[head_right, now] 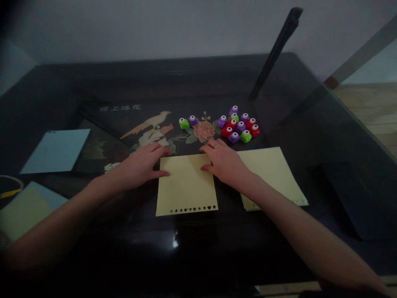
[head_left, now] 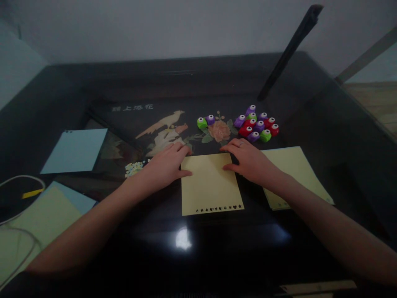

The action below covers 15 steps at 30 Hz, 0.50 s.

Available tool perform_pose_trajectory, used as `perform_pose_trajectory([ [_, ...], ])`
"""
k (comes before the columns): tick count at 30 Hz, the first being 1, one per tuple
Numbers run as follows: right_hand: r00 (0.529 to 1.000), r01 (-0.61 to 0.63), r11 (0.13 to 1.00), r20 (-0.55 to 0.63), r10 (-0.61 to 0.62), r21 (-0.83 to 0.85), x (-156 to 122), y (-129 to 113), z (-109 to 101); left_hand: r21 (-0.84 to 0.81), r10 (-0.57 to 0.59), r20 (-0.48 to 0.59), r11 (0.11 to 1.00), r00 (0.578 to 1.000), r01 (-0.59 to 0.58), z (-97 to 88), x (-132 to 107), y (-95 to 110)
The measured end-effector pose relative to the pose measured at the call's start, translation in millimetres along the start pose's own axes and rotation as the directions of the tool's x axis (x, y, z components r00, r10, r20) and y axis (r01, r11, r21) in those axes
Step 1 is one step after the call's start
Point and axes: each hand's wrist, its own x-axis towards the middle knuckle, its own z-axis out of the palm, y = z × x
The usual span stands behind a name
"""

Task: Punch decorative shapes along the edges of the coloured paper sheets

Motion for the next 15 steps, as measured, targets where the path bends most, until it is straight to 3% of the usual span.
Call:
perform_pose_trajectory([
  [15,0.998,-0.018,0.989,-0.056,0.027,0.146,-0.9,2.4,3.3,-0.137,-0.062,-0.045,0.989,0.997,0.055,-15.8,4.7,4.2],
])
